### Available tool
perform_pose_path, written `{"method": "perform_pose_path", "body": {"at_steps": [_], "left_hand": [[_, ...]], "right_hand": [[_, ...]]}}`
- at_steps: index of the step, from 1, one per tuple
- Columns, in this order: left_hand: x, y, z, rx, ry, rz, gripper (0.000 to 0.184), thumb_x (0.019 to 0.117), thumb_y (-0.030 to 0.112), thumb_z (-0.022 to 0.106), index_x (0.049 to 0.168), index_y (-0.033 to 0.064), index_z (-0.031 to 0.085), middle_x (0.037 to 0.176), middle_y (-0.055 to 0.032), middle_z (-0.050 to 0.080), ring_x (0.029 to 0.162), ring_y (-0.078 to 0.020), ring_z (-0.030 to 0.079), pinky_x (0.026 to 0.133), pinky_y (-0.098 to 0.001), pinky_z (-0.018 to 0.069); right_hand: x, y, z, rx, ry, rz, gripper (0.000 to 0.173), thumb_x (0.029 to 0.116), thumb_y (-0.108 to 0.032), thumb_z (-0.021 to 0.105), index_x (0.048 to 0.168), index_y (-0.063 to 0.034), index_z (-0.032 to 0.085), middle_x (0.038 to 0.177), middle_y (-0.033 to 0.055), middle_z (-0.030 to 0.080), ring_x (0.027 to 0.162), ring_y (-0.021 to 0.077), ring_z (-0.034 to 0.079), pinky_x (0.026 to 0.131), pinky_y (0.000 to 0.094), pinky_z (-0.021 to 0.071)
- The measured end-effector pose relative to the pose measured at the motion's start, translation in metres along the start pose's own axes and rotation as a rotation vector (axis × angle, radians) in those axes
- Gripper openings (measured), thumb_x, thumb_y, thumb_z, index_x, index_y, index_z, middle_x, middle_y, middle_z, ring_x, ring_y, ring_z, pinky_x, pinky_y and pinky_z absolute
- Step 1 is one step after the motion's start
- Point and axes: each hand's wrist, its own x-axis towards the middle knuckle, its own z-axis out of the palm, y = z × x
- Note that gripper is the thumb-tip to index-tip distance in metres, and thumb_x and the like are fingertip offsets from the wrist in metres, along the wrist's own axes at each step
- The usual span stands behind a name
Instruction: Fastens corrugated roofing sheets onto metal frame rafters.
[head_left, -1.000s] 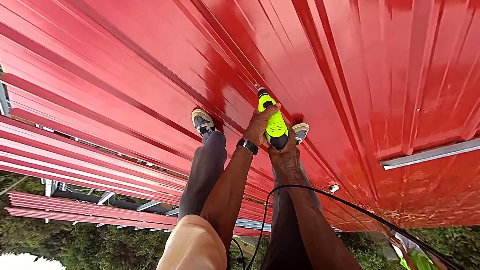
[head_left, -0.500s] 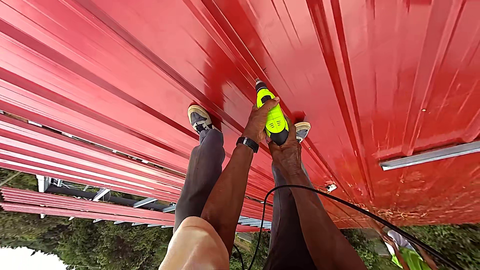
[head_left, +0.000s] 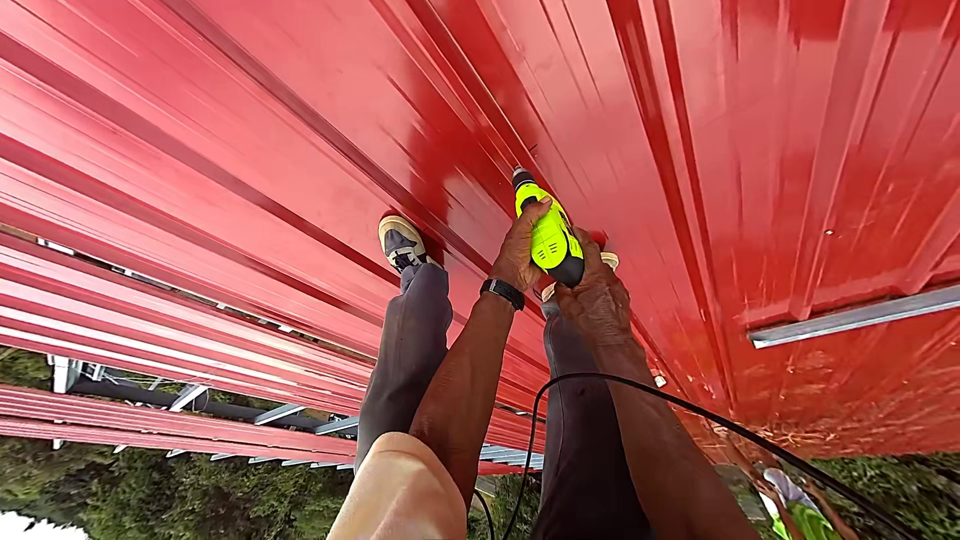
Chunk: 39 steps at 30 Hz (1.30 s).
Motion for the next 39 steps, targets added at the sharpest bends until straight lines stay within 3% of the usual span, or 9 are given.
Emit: {"method": "perform_pose_path", "body": {"at_steps": [3, 7, 10, 15, 21, 26, 31, 34, 39], "left_hand": [[-0.002, -0.013, -0.01, -0.092, -0.125, 0.037, 0.058, 0.0875, 0.068, 0.062, 0.121, 0.0212, 0.062, 0.104, -0.0044, 0.068, 0.089, -0.016, 0.067, 0.073, -0.037, 0.0581], [0.009, -0.021, -0.01, -0.276, -0.197, 0.061, 0.06, 0.088, 0.072, 0.056, 0.121, 0.0217, 0.062, 0.103, -0.003, 0.068, 0.088, -0.0138, 0.068, 0.073, -0.0361, 0.0583], [0.019, -0.003, 0.006, -0.258, -0.113, 0.037, 0.049, 0.0948, 0.056, 0.061, 0.122, 0.0143, 0.06, 0.104, -0.0089, 0.067, 0.092, -0.0197, 0.068, 0.08, -0.0403, 0.0594], [0.031, 0.006, 0.024, -0.022, 0.112, 0.043, 0.057, 0.0941, 0.036, 0.071, 0.138, 0.0057, 0.051, 0.113, -0.0185, 0.068, 0.099, -0.0288, 0.069, 0.087, -0.0476, 0.0593], [-0.004, 0.01, 0.004, 0.074, 0.077, -0.016, 0.062, 0.0902, 0.05, 0.069, 0.141, 0.0184, 0.052, 0.114, -0.0133, 0.068, 0.096, -0.0246, 0.068, 0.082, -0.0439, 0.0582], [-0.015, 0.008, -0.014, 0.089, 0.001, -0.068, 0.065, 0.0849, 0.065, 0.069, 0.131, 0.0214, 0.059, 0.11, -0.0093, 0.068, 0.092, -0.0224, 0.068, 0.076, -0.0415, 0.0583], [0.014, 0.009, -0.009, -0.158, -0.049, -0.052, 0.044, 0.0971, 0.05, 0.061, 0.123, 0.0143, 0.059, 0.103, -0.0091, 0.068, 0.09, -0.0199, 0.068, 0.077, -0.0395, 0.0596], [0.028, 0.013, 0.004, -0.098, 0.016, -0.032, 0.043, 0.0997, 0.044, 0.06, 0.125, 0.0095, 0.059, 0.103, -0.0121, 0.067, 0.09, -0.0228, 0.068, 0.08, -0.0427, 0.0589], [0.032, 0.015, 0.0, 0.01, 0.045, -0.012, 0.045, 0.0979, 0.043, 0.063, 0.125, 0.0079, 0.059, 0.102, -0.0136, 0.068, 0.089, -0.0245, 0.068, 0.079, -0.0439, 0.059]], "right_hand": [[0.009, -0.006, -0.024, -0.231, -0.033, -0.12, 0.093, 0.0845, -0.014, 0.077, 0.162, -0.0356, 0.03, 0.119, 0.0209, 0.068, 0.107, 0.0461, 0.065, 0.082, 0.0639, 0.0525], [0.016, -0.011, -0.038, -0.379, -0.047, -0.238, 0.098, 0.0839, -0.012, 0.077, 0.164, -0.0366, 0.025, 0.118, 0.0202, 0.067, 0.106, 0.0468, 0.063, 0.078, 0.062, 0.0522], [0.014, -0.014, -0.036, -0.06, -0.087, -0.064, 0.086, 0.0866, -0.014, 0.075, 0.159, -0.0343, 0.033, 0.107, 0.0213, 0.071, 0.094, 0.0442, 0.07, 0.076, 0.0667, 0.0535], [0.008, -0.007, -0.007, 0.398, -0.013, 0.078, 0.074, 0.0845, -0.018, 0.08, 0.149, -0.0204, 0.043, 0.11, 0.0149, 0.07, 0.095, 0.0294, 0.071, 0.082, 0.0573, 0.0581], [-0.005, -0.01, 0.011, 0.218, -0.027, 0.075, 0.082, 0.0866, -0.017, 0.074, 0.157, -0.0292, 0.034, 0.105, 0.0165, 0.072, 0.092, 0.0339, 0.072, 0.08, 0.0579, 0.057], [-0.003, -0.02, 0.002, -0.109, -0.047, 0.021, 0.088, 0.0856, -0.015, 0.073, 0.162, -0.0315, 0.031, 0.117, 0.0216, 0.07, 0.105, 0.0438, 0.068, 0.086, 0.065, 0.0531], [0.009, -0.033, -0.024, -0.255, -0.054, -0.039, 0.09, 0.0837, -0.014, 0.077, 0.161, -0.0316, 0.034, 0.113, 0.0227, 0.07, 0.101, 0.048, 0.068, 0.078, 0.0674, 0.053], [0.013, -0.032, -0.029, -0.149, -0.071, 0.042, 0.087, 0.0845, -0.019, 0.078, 0.158, -0.0364, 0.035, 0.1, 0.0228, 0.072, 0.089, 0.048, 0.07, 0.072, 0.0684, 0.0516], [0.01, -0.032, -0.018, -0.104, -0.039, 0.059, 0.086, 0.0844, -0.021, 0.078, 0.157, -0.0369, 0.035, 0.097, 0.021, 0.073, 0.087, 0.0457, 0.071, 0.074, 0.0666, 0.0534]]}}
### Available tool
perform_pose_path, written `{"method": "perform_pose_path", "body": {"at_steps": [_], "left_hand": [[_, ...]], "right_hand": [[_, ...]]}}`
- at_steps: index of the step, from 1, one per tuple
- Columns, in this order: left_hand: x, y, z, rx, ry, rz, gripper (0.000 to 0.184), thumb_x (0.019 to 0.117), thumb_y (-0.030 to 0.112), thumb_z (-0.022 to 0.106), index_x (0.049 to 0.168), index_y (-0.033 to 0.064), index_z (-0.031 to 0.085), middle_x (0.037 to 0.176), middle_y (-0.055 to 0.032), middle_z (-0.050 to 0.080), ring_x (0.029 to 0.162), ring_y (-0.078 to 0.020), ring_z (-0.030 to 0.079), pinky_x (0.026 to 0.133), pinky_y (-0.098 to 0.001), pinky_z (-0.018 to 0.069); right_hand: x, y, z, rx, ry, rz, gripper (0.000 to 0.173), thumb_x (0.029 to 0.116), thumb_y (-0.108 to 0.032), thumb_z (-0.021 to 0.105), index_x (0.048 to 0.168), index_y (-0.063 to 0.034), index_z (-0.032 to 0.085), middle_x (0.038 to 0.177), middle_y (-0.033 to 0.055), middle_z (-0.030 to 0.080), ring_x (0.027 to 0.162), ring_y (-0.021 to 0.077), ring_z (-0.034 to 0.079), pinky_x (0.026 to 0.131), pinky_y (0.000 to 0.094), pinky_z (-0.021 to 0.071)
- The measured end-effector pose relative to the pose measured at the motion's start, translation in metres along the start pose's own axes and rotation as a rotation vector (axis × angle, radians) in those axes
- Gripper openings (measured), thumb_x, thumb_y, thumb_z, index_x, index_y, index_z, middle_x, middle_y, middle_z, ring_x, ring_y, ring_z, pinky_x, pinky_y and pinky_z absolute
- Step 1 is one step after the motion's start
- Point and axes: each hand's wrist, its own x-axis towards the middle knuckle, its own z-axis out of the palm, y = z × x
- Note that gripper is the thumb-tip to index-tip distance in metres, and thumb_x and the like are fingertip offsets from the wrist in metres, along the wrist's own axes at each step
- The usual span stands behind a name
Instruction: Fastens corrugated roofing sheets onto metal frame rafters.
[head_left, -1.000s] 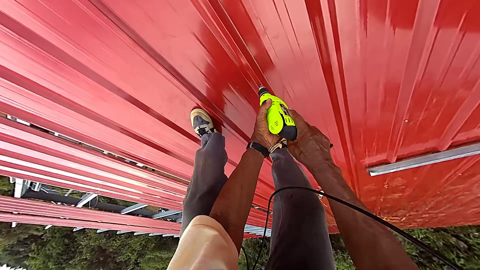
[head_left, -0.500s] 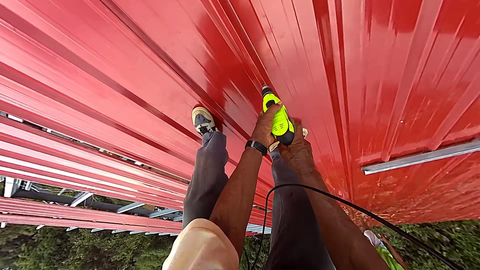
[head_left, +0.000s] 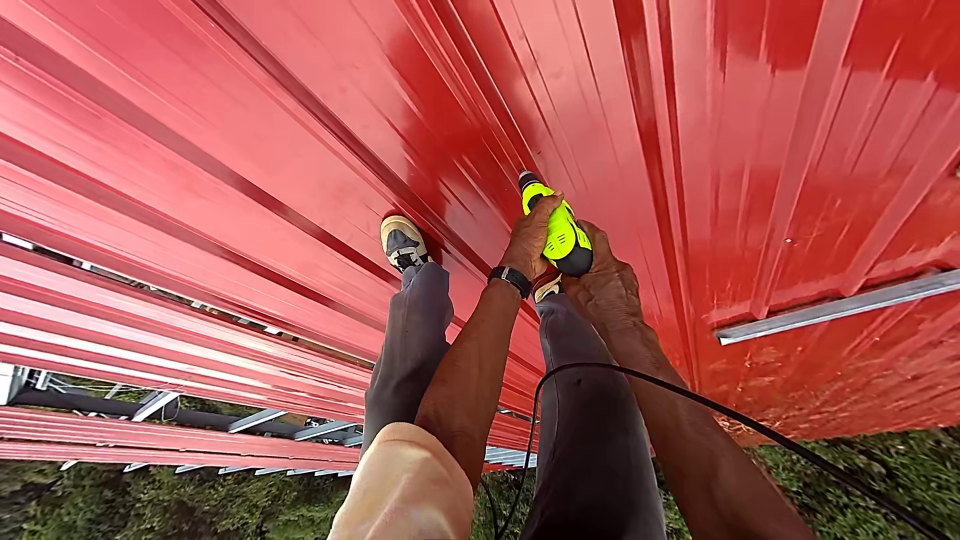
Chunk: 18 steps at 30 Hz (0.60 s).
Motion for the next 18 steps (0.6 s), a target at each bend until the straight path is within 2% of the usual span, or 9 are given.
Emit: {"method": "perform_pose_path", "body": {"at_steps": [6, 8, 10, 11, 13, 15, 16, 17, 18], "left_hand": [[-0.001, 0.002, -0.002, -0.034, 0.002, -0.005, 0.044, 0.0976, 0.044, 0.062, 0.126, 0.0096, 0.059, 0.104, -0.0127, 0.068, 0.091, -0.0235, 0.068, 0.08, -0.0436, 0.0586], [-0.024, 0.002, -0.004, 0.016, -0.018, 0.015, 0.049, 0.0952, 0.051, 0.064, 0.126, 0.0125, 0.06, 0.105, -0.0113, 0.068, 0.092, -0.0225, 0.068, 0.079, -0.0426, 0.0586], [-0.057, -0.006, -0.005, 0.15, -0.05, 0.012, 0.058, 0.0896, 0.063, 0.065, 0.127, 0.0193, 0.062, 0.104, -0.0092, 0.069, 0.088, -0.0213, 0.069, 0.074, -0.0415, 0.0585], [-0.071, -0.016, -0.004, 0.166, -0.059, 0.0, 0.057, 0.09, 0.062, 0.066, 0.128, 0.0192, 0.061, 0.103, -0.0101, 0.069, 0.086, -0.0223, 0.069, 0.073, -0.0425, 0.0588], [-0.088, -0.027, 0.008, 0.197, -0.074, 0.012, 0.049, 0.0941, 0.046, 0.067, 0.126, 0.0098, 0.061, 0.098, -0.0149, 0.07, 0.082, -0.0258, 0.07, 0.072, -0.0449, 0.06], [-0.109, -0.037, 0.02, 0.306, -0.089, 0.033, 0.05, 0.095, 0.037, 0.071, 0.127, 0.0005, 0.057, 0.097, -0.0188, 0.071, 0.083, -0.0276, 0.072, 0.076, -0.0449, 0.0624], [-0.123, -0.038, 0.024, 0.376, -0.111, 0.016, 0.06, 0.095, 0.039, 0.071, 0.133, -0.001, 0.05, 0.101, -0.0189, 0.071, 0.088, -0.0266, 0.073, 0.08, -0.0437, 0.0631], [-0.139, -0.038, 0.026, 0.416, -0.132, 0.001, 0.068, 0.095, 0.042, 0.071, 0.138, -0.0023, 0.044, 0.105, -0.0191, 0.071, 0.092, -0.0258, 0.074, 0.082, -0.0432, 0.0634], [-0.157, -0.036, 0.026, 0.429, -0.151, -0.007, 0.07, 0.0961, 0.044, 0.069, 0.14, -0.0029, 0.042, 0.108, -0.0195, 0.071, 0.095, -0.0259, 0.074, 0.083, -0.0434, 0.0634]], "right_hand": [[0.0, -0.001, 0.001, -0.028, 0.022, -0.028, 0.085, 0.0851, -0.023, 0.076, 0.158, -0.037, 0.035, 0.098, 0.0215, 0.073, 0.086, 0.0468, 0.07, 0.071, 0.0685, 0.0519], [-0.012, 0.0, 0.002, -0.006, 0.046, -0.053, 0.086, 0.0852, -0.021, 0.075, 0.159, -0.0374, 0.034, 0.102, 0.0208, 0.073, 0.088, 0.0451, 0.071, 0.072, 0.0672, 0.0533], [-0.041, 0.009, 0.006, 0.081, 0.064, -0.052, 0.088, 0.0846, -0.019, 0.074, 0.16, -0.0362, 0.032, 0.112, 0.0188, 0.072, 0.094, 0.0412, 0.072, 0.077, 0.0641, 0.0556], [-0.062, 0.017, 0.009, 0.136, 0.089, -0.059, 0.089, 0.0838, -0.017, 0.073, 0.161, -0.0327, 0.031, 0.114, 0.0184, 0.072, 0.095, 0.0391, 0.072, 0.078, 0.0626, 0.0568], [-0.1, 0.026, 0.014, 0.259, 0.166, -0.075, 0.086, 0.0838, -0.015, 0.071, 0.161, -0.0194, 0.032, 0.118, 0.0164, 0.071, 0.096, 0.032, 0.073, 0.078, 0.056, 0.06], [-0.134, 0.031, 0.014, 0.45, 0.224, -0.032, 0.082, 0.0858, -0.016, 0.071, 0.159, -0.0121, 0.033, 0.122, 0.0129, 0.07, 0.101, 0.0215, 0.072, 0.084, 0.0462, 0.0614], [-0.15, 0.033, 0.013, 0.599, 0.241, -0.006, 0.081, 0.0852, -0.013, 0.072, 0.157, -0.009, 0.035, 0.124, 0.012, 0.068, 0.104, 0.018, 0.071, 0.088, 0.0411, 0.0605], [-0.165, 0.034, 0.009, 0.784, 0.236, 0.027, 0.078, 0.0845, -0.009, 0.073, 0.153, -0.005, 0.036, 0.122, 0.0113, 0.067, 0.102, 0.0161, 0.07, 0.088, 0.0368, 0.061], [-0.18, 0.033, 0.003, 0.971, 0.216, 0.062, 0.074, 0.0839, -0.004, 0.074, 0.148, -0.0013, 0.038, 0.114, 0.0125, 0.068, 0.093, 0.0185, 0.071, 0.082, 0.0375, 0.0627]]}}
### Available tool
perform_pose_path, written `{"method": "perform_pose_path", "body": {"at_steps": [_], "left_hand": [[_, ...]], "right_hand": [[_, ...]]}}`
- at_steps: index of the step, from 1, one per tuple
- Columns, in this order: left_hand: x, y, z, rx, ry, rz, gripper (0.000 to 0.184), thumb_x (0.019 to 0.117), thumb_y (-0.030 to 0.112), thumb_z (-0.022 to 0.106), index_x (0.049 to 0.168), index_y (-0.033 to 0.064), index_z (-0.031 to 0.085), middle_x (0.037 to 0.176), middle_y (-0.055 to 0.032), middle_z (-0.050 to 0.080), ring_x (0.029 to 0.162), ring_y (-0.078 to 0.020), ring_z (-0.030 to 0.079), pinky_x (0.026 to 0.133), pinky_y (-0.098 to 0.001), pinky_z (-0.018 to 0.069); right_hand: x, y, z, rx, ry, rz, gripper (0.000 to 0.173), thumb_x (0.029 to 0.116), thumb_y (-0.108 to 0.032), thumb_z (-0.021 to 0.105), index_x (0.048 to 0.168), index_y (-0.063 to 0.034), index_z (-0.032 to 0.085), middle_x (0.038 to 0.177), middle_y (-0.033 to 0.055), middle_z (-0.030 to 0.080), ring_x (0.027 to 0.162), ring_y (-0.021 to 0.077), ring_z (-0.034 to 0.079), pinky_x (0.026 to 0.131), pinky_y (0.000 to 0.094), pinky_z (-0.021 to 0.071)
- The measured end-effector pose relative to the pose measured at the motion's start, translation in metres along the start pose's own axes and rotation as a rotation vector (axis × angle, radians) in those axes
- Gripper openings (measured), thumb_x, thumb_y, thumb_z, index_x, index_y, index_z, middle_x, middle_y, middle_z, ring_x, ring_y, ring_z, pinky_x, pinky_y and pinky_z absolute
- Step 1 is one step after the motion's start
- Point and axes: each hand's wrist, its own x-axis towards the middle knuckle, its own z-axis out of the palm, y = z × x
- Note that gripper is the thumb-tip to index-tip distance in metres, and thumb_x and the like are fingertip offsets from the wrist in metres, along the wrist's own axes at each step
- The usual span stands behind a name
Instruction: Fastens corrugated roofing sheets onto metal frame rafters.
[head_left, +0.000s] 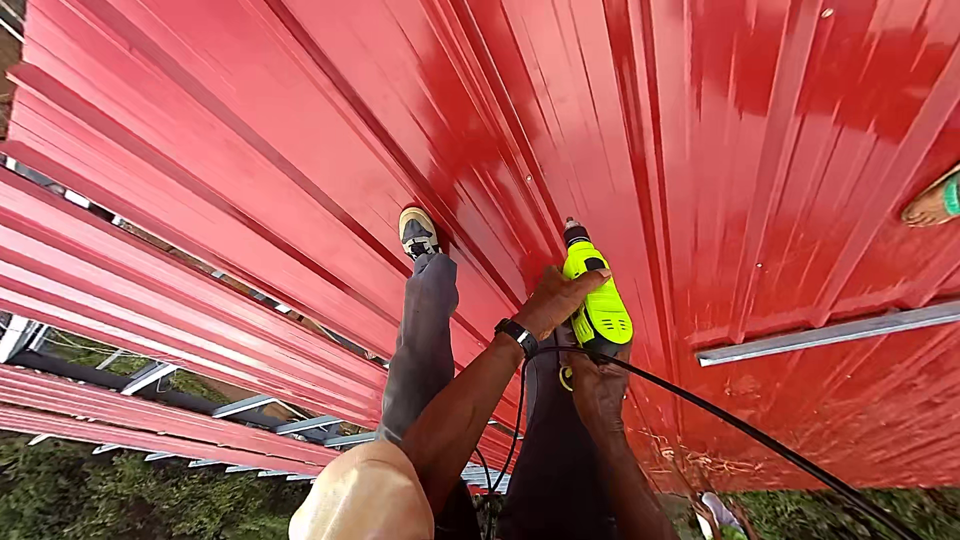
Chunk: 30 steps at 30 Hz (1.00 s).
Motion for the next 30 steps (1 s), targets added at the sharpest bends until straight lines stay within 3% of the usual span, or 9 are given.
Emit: {"method": "perform_pose_path", "body": {"at_steps": [2, 3, 6, 10, 15, 20, 24, 27, 30], "left_hand": [[-0.041, 0.007, -0.004, 0.002, -0.05, -0.005, 0.067, 0.1006, 0.046, 0.062, 0.143, -0.0007, 0.04, 0.113, -0.0208, 0.069, 0.095, -0.0274, 0.073, 0.079, -0.0434, 0.0635], [-0.062, 0.008, -0.009, 0.019, -0.058, -0.016, 0.066, 0.1021, 0.048, 0.059, 0.145, 0.0016, 0.039, 0.114, -0.0212, 0.069, 0.091, -0.0287, 0.073, 0.075, -0.044, 0.064], [-0.129, 0.013, -0.032, 0.028, 0.022, 0.028, 0.057, 0.1052, 0.046, 0.053, 0.146, 0.0072, 0.045, 0.113, -0.0198, 0.068, 0.088, -0.0308, 0.072, 0.074, -0.0471, 0.0628], [-0.231, 0.013, -0.084, -0.149, 0.287, 0.298, 0.041, 0.1074, 0.026, 0.052, 0.139, -0.0002, 0.053, 0.102, -0.0165, 0.07, 0.081, -0.0269, 0.071, 0.071, -0.0415, 0.0627], [-0.336, 0.001, -0.169, -0.266, 0.536, 0.447, 0.037, 0.1083, 0.023, 0.049, 0.135, -0.0023, 0.054, 0.098, -0.0167, 0.07, 0.076, -0.0252, 0.07, 0.066, -0.0386, 0.0608], [-0.384, -0.005, -0.211, -0.276, 0.548, 0.421, 0.035, 0.1072, 0.024, 0.051, 0.132, -0.0006, 0.057, 0.097, -0.0148, 0.07, 0.075, -0.0247, 0.071, 0.065, -0.0379, 0.0614], [-0.403, -0.005, -0.211, -0.275, 0.521, 0.406, 0.036, 0.1063, 0.025, 0.052, 0.133, 0.0011, 0.057, 0.1, -0.014, 0.07, 0.079, -0.0243, 0.071, 0.069, -0.0394, 0.0618], [-0.424, -0.032, -0.211, -0.289, 0.557, 0.422, 0.034, 0.1059, 0.025, 0.053, 0.13, 0.0016, 0.06, 0.093, -0.0116, 0.07, 0.073, -0.0216, 0.069, 0.065, -0.0366, 0.0604], [-0.465, -0.08, -0.207, -0.28, 0.675, 0.375, 0.031, 0.105, 0.027, 0.055, 0.121, 0.0026, 0.064, 0.083, -0.0075, 0.067, 0.064, -0.0176, 0.063, 0.059, -0.0336, 0.0554]], "right_hand": [[-0.024, -0.02, -0.01, 0.232, -0.042, 0.077, 0.063, 0.0809, 0.001, 0.071, 0.137, 0.0015, 0.042, 0.095, 0.0162, 0.069, 0.073, 0.0258, 0.071, 0.064, 0.0416, 0.0633], [-0.035, -0.03, -0.014, 0.274, -0.077, 0.102, 0.06, 0.0801, 0.001, 0.069, 0.134, 0.002, 0.043, 0.092, 0.0176, 0.069, 0.069, 0.0277, 0.07, 0.061, 0.0424, 0.0625], [-0.062, -0.058, -0.022, 0.299, -0.2, 0.125, 0.055, 0.0822, 0.002, 0.066, 0.133, 0.0023, 0.044, 0.093, 0.0208, 0.069, 0.069, 0.0297, 0.069, 0.061, 0.043, 0.0619], [-0.088, -0.093, -0.003, 0.255, -0.258, 0.121, 0.046, 0.088, 0.007, 0.062, 0.131, 0.0033, 0.047, 0.098, 0.0223, 0.07, 0.068, 0.0297, 0.069, 0.06, 0.0425, 0.0615], [-0.105, -0.147, 0.052, 0.245, -0.27, -0.029, 0.06, 0.0896, 0.006, 0.062, 0.142, -0.0008, 0.034, 0.101, 0.0194, 0.068, 0.072, 0.0288, 0.07, 0.063, 0.0433, 0.0627], [-0.13, -0.224, 0.107, 0.299, -0.373, -0.039, 0.053, 0.0904, 0.002, 0.06, 0.138, 0.0014, 0.037, 0.102, 0.0206, 0.067, 0.07, 0.0303, 0.07, 0.06, 0.0447, 0.0629], [-0.155, -0.272, 0.143, 0.382, -0.498, -0.042, 0.047, 0.0919, 0.0, 0.058, 0.134, 0.0001, 0.037, 0.102, 0.02, 0.066, 0.07, 0.0298, 0.069, 0.062, 0.0457, 0.0632], [-0.168, -0.296, 0.16, 0.41, -0.566, 0.011, 0.042, 0.0913, 0.0, 0.057, 0.13, -0.0001, 0.039, 0.098, 0.0216, 0.066, 0.069, 0.0309, 0.069, 0.062, 0.0468, 0.0626], [-0.165, -0.307, 0.167, 0.326, -0.591, 0.022, 0.046, 0.092, -0.001, 0.058, 0.134, -0.0011, 0.039, 0.099, 0.0217, 0.066, 0.069, 0.0316, 0.069, 0.062, 0.0472, 0.0628]]}}
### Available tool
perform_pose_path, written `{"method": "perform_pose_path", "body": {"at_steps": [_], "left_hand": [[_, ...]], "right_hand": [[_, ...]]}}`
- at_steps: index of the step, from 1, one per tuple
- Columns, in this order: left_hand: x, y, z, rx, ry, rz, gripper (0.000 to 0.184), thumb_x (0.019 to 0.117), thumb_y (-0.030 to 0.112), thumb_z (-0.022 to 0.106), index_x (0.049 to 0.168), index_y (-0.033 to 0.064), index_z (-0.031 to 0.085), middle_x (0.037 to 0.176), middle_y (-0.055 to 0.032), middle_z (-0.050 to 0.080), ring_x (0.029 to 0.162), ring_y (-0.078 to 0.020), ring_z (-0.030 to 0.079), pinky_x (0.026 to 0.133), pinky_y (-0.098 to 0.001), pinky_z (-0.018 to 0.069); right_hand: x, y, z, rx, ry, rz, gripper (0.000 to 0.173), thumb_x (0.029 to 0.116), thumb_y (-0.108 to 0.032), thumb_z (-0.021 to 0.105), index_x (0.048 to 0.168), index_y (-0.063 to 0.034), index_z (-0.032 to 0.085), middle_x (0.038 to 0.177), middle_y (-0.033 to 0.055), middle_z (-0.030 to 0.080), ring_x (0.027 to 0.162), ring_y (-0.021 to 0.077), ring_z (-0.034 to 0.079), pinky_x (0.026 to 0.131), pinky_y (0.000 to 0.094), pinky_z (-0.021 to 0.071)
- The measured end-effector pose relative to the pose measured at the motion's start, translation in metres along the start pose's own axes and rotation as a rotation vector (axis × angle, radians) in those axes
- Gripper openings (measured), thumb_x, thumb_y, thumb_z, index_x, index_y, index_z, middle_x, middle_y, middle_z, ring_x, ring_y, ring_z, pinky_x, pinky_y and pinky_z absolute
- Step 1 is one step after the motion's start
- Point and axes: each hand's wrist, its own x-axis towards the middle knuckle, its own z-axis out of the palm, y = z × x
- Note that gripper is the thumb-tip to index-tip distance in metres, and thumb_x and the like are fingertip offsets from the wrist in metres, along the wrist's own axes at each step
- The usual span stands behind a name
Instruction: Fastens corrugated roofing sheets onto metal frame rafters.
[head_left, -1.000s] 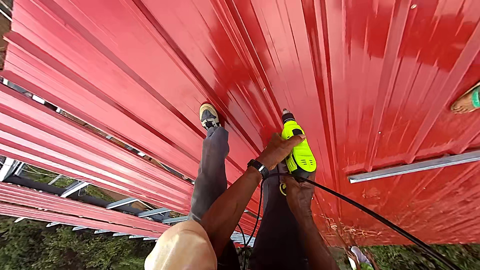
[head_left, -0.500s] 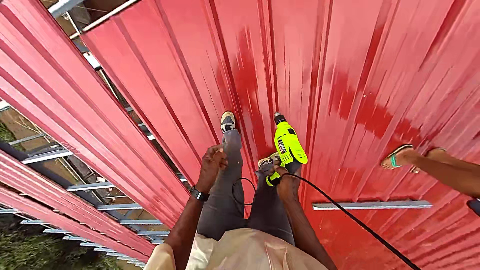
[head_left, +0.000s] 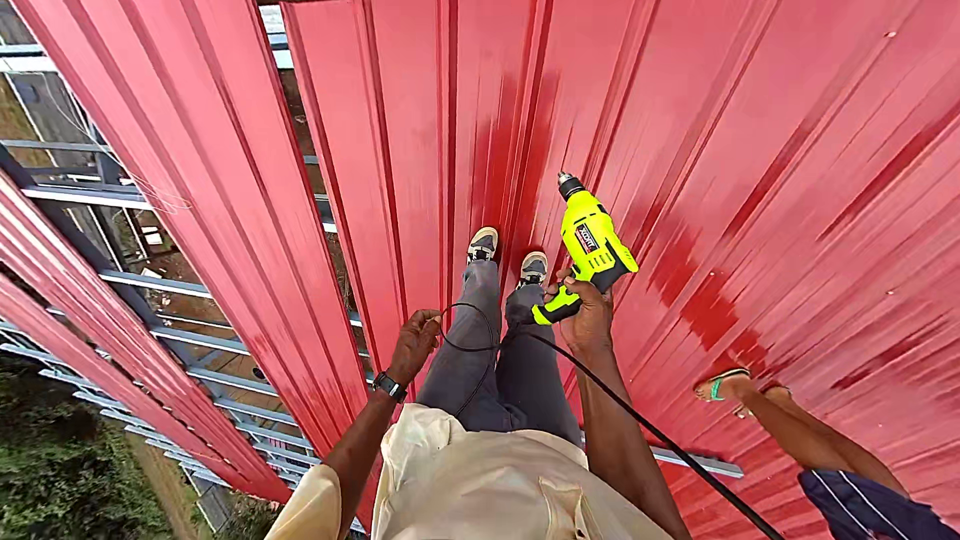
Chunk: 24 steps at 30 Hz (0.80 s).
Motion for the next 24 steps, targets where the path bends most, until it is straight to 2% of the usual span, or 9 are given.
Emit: {"method": "perform_pose_path", "body": {"at_steps": [4, 7, 9, 11, 13, 14, 17, 21, 24], "left_hand": [[-0.096, -0.044, -0.045, 0.015, 0.026, -0.339, 0.027, 0.1051, 0.03, 0.057, 0.105, 0.004, 0.064, 0.076, -0.005, 0.065, 0.061, -0.0148, 0.062, 0.057, -0.0312, 0.0551], [-0.18, -0.062, -0.049, -0.036, -0.162, -0.705, 0.028, 0.1036, 0.025, 0.055, 0.102, 0.0003, 0.068, 0.08, -0.0101, 0.071, 0.068, -0.0194, 0.07, 0.064, -0.0361, 0.0599], [-0.224, -0.075, -0.032, -0.126, -0.287, -0.802, 0.029, 0.106, 0.026, 0.051, 0.102, 0.0022, 0.067, 0.084, -0.0087, 0.073, 0.074, -0.0194, 0.072, 0.071, -0.0382, 0.0614], [-0.255, -0.086, -0.008, -0.207, -0.263, -0.724, 0.03, 0.1074, 0.03, 0.049, 0.105, 0.0056, 0.067, 0.088, -0.0059, 0.072, 0.08, -0.017, 0.07, 0.075, -0.0381, 0.0601], [-0.272, -0.097, 0.016, -0.174, -0.102, -0.598, 0.035, 0.1079, 0.033, 0.047, 0.112, 0.0047, 0.067, 0.094, -0.0082, 0.071, 0.086, -0.0183, 0.069, 0.079, -0.0411, 0.0593], [-0.274, -0.105, 0.026, -0.12, 0.006, -0.568, 0.037, 0.108, 0.033, 0.047, 0.111, 0.003, 0.068, 0.094, -0.0109, 0.072, 0.085, -0.0205, 0.07, 0.078, -0.0437, 0.0595], [-0.271, -0.12, 0.046, 0.034, 0.24, -0.568, 0.036, 0.1068, 0.032, 0.049, 0.111, 0.0018, 0.068, 0.093, -0.0149, 0.071, 0.084, -0.0255, 0.07, 0.079, -0.0496, 0.0581], [-0.269, -0.112, 0.07, 0.402, 0.205, -0.546, 0.036, 0.1048, 0.032, 0.051, 0.116, 0.0035, 0.07, 0.109, -0.0199, 0.072, 0.107, -0.0358, 0.069, 0.096, -0.0579, 0.0528], [-0.263, -0.112, 0.085, 0.389, 0.213, -0.385, 0.033, 0.1051, 0.029, 0.051, 0.116, 0.0041, 0.07, 0.108, -0.0182, 0.073, 0.105, -0.0333, 0.07, 0.096, -0.0546, 0.0532]], "right_hand": [[0.02, -0.001, -0.018, -0.016, -0.032, 0.083, 0.041, 0.0923, -0.001, 0.056, 0.13, -0.0021, 0.041, 0.099, 0.02, 0.065, 0.069, 0.0296, 0.068, 0.061, 0.0469, 0.0621], [0.027, 0.0, -0.038, -0.016, -0.009, 0.163, 0.029, 0.0951, -0.001, 0.053, 0.123, -0.0024, 0.047, 0.095, 0.0167, 0.066, 0.068, 0.0259, 0.067, 0.06, 0.0435, 0.0616], [0.025, -0.001, -0.052, -0.024, 0.013, 0.202, 0.022, 0.0958, -0.002, 0.05, 0.118, -0.0032, 0.049, 0.092, 0.0149, 0.065, 0.066, 0.0244, 0.066, 0.058, 0.042, 0.0606], [0.023, -0.004, -0.066, -0.034, 0.046, 0.242, 0.018, 0.0962, -0.004, 0.049, 0.114, -0.0056, 0.051, 0.092, 0.0125, 0.066, 0.067, 0.0231, 0.066, 0.059, 0.0413, 0.0602], [0.02, -0.005, -0.077, -0.027, 0.079, 0.28, 0.015, 0.0962, -0.006, 0.048, 0.111, -0.0081, 0.052, 0.091, 0.0102, 0.065, 0.067, 0.0216, 0.065, 0.06, 0.0407, 0.0596], [0.016, -0.007, -0.08, -0.023, 0.098, 0.296, 0.014, 0.0967, -0.007, 0.047, 0.109, -0.0085, 0.053, 0.089, 0.0095, 0.065, 0.066, 0.0211, 0.065, 0.061, 0.0401, 0.0594], [0.007, -0.011, -0.086, -0.02, 0.121, 0.324, 0.012, 0.0974, -0.009, 0.046, 0.106, -0.0083, 0.054, 0.086, 0.0084, 0.064, 0.065, 0.0205, 0.065, 0.061, 0.0393, 0.0594], [0.0, -0.015, -0.094, -0.034, 0.103, 0.355, 0.012, 0.0991, -0.012, 0.043, 0.104, -0.0097, 0.054, 0.084, 0.007, 0.065, 0.063, 0.0192, 0.065, 0.059, 0.038, 0.0589], [-0.005, -0.017, -0.098, -0.069, 0.063, 0.377, 0.012, 0.0995, -0.012, 0.043, 0.104, -0.0108, 0.054, 0.084, 0.0069, 0.065, 0.064, 0.0191, 0.065, 0.06, 0.0382, 0.0589]]}}
